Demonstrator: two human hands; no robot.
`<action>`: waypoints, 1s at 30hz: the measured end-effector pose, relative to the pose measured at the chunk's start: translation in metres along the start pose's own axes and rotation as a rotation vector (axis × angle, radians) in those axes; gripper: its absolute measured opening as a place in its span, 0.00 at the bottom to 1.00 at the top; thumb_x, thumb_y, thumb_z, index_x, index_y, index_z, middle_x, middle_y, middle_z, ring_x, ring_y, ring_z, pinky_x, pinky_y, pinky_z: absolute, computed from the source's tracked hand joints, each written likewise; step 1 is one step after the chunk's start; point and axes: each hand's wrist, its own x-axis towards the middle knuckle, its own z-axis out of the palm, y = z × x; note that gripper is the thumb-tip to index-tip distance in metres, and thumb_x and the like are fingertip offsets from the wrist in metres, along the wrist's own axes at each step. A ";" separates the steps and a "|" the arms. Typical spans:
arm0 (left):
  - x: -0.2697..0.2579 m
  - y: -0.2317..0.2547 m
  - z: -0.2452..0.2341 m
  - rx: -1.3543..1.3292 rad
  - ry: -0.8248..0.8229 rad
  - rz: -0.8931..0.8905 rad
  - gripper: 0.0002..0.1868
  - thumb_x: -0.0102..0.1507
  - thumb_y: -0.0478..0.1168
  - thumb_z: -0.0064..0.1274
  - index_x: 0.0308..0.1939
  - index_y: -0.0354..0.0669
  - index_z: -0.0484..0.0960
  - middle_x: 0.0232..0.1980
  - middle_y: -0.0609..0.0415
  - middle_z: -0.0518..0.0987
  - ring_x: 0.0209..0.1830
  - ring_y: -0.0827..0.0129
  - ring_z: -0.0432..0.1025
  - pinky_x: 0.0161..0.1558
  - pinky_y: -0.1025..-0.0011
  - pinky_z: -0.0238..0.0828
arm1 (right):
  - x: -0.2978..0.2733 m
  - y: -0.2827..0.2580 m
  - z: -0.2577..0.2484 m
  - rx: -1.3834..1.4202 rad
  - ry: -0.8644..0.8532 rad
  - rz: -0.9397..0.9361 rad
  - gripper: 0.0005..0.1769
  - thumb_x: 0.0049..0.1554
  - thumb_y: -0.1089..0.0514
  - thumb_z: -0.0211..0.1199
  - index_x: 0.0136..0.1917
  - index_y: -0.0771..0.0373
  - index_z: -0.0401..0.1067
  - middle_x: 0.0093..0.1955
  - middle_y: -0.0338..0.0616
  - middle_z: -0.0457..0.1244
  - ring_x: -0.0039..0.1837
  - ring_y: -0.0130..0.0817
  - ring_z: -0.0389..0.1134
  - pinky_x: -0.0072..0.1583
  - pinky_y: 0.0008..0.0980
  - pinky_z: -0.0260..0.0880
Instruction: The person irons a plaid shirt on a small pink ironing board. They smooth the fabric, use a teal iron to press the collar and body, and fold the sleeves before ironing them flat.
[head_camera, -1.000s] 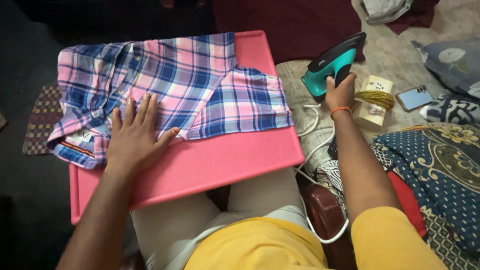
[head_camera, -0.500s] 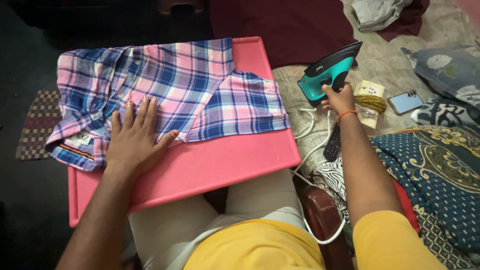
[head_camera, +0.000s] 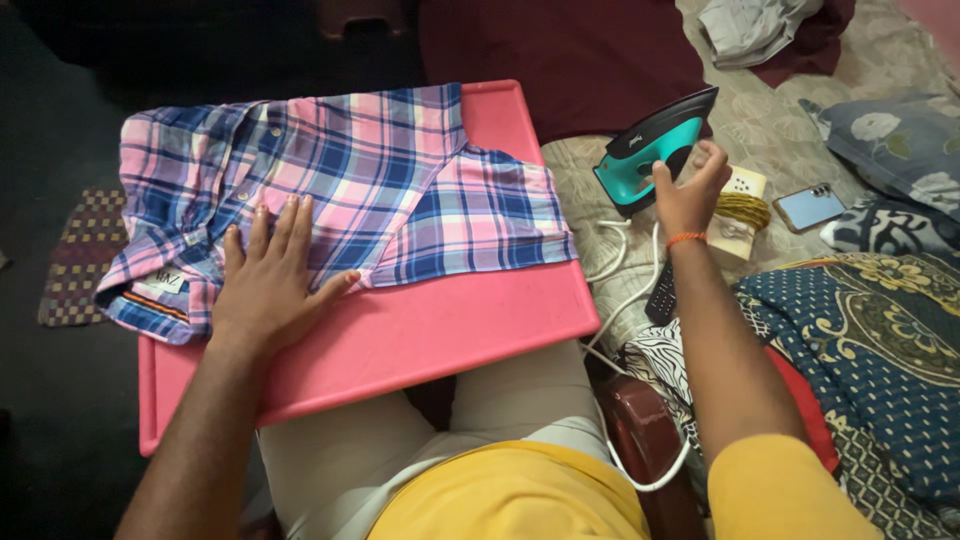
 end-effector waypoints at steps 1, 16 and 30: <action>-0.001 0.002 -0.004 -0.025 0.067 0.064 0.56 0.58 0.77 0.42 0.78 0.44 0.51 0.80 0.46 0.51 0.81 0.45 0.39 0.74 0.43 0.28 | -0.003 -0.021 -0.009 0.003 0.035 -0.014 0.33 0.58 0.57 0.78 0.68 0.64 0.61 0.61 0.53 0.63 0.61 0.40 0.66 0.63 0.42 0.70; -0.054 -0.014 -0.049 0.199 0.117 0.278 0.15 0.62 0.46 0.53 0.52 0.53 0.85 0.53 0.60 0.84 0.53 0.64 0.77 0.53 0.62 0.70 | -0.042 -0.242 -0.106 0.261 -0.681 -0.267 0.27 0.53 0.46 0.70 0.64 0.54 0.75 0.63 0.45 0.65 0.67 0.48 0.62 0.69 0.48 0.58; -0.052 -0.002 -0.058 0.159 0.336 0.172 0.07 0.65 0.41 0.51 0.45 0.47 0.79 0.39 0.56 0.80 0.42 0.61 0.76 0.50 0.59 0.67 | -0.047 -0.248 -0.097 0.261 -0.640 -0.297 0.23 0.57 0.49 0.68 0.64 0.55 0.75 0.59 0.44 0.65 0.65 0.44 0.63 0.69 0.48 0.56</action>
